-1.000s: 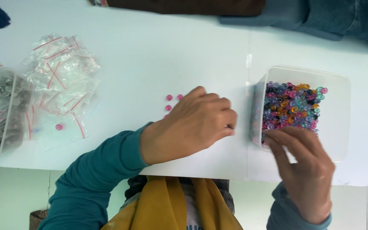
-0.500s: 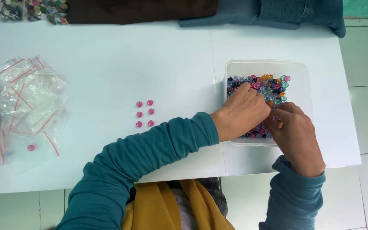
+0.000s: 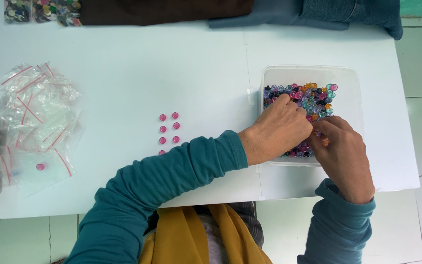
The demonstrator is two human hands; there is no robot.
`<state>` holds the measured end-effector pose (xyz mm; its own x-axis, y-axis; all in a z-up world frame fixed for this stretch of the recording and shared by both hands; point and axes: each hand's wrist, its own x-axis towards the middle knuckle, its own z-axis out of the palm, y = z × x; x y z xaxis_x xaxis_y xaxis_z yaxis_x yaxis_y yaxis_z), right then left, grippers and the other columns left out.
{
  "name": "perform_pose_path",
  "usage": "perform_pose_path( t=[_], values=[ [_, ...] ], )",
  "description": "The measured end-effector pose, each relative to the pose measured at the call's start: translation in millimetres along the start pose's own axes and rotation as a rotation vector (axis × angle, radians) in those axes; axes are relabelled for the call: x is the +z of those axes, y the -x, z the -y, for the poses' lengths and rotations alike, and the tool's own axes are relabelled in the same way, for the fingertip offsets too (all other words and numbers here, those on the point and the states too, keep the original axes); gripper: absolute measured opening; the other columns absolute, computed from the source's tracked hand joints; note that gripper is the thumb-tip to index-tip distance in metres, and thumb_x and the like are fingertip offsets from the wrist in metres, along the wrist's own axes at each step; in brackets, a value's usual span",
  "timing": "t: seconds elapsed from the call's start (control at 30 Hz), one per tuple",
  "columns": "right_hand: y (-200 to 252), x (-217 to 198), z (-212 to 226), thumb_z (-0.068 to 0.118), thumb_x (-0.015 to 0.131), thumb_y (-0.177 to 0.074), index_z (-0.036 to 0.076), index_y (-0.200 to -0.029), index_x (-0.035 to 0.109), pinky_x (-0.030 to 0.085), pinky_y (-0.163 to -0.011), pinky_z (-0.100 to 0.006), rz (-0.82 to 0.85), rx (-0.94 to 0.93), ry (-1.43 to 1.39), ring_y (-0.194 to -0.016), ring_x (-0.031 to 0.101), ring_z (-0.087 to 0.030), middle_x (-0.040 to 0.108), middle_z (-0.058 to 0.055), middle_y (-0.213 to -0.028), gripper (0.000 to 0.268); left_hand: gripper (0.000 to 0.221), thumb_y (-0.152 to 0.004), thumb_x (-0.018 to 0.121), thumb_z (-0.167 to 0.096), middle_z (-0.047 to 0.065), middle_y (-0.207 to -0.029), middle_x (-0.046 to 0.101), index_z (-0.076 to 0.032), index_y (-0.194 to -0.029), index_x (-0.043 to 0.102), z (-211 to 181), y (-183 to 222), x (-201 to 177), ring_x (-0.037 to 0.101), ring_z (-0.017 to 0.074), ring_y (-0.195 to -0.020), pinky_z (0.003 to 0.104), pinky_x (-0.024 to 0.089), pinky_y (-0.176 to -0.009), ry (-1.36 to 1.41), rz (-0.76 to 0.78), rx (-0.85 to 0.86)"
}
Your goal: Sorting small colorful buttons from a container and placing them into small plastic bags
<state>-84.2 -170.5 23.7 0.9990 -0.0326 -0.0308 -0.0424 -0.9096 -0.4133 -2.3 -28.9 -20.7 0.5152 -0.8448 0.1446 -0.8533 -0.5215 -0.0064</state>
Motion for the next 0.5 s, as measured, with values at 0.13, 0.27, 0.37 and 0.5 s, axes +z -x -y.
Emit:
perform_pose_path(
  t=[0.13,0.27,0.37,0.5],
  values=[
    [4.9,-4.6,14.8,0.008,0.068,-0.096,0.003,-0.104,0.074,0.050,-0.071,-0.040,-0.030,0.020,-0.028,-0.079,0.065,-0.026,0.069,-0.011,-0.106,0.012,0.019,-0.093,0.071,-0.015,0.000,-0.080,0.069,-0.026,-0.077,0.072,11.6,18.5,-27.3,0.066,0.0208,-0.074,0.039,0.044,-0.077,-0.015,-0.093,-0.016],
    [8.9,-6.3,39.7,0.004,0.074,-0.100,0.001,-0.113,0.076,0.053,-0.072,-0.036,-0.185,-0.111,-0.085,-0.091,0.065,-0.026,0.069,-0.015,-0.114,0.013,0.015,-0.092,0.073,-0.016,0.001,-0.079,0.067,-0.022,-0.078,0.070,47.0,52.9,-64.8,0.065,0.0216,-0.073,0.039,0.045,-0.077,0.043,-0.243,-0.037],
    [8.9,-4.5,71.2,-0.002,0.076,-0.105,-0.001,-0.114,0.076,0.052,-0.075,-0.035,-0.259,-0.195,-0.154,-0.093,0.063,-0.025,0.069,-0.017,-0.115,0.009,0.013,-0.092,0.072,-0.014,0.005,-0.080,0.067,-0.018,-0.079,0.070,82.3,91.2,-91.1,0.066,0.0246,-0.075,0.042,0.044,-0.076,0.081,-0.257,-0.089],
    [-0.3,4.5,128.7,-0.012,0.077,-0.104,-0.010,-0.110,0.073,0.056,-0.101,-0.047,-0.336,-0.450,-0.211,-0.111,0.065,-0.036,0.072,-0.022,-0.110,0.007,0.025,-0.098,0.070,-0.019,0.003,-0.075,0.062,-0.017,-0.073,0.069,132.3,149.8,-94.4,0.062,0.0256,-0.068,0.044,0.040,-0.071,0.037,-0.201,-0.225]
  ],
)
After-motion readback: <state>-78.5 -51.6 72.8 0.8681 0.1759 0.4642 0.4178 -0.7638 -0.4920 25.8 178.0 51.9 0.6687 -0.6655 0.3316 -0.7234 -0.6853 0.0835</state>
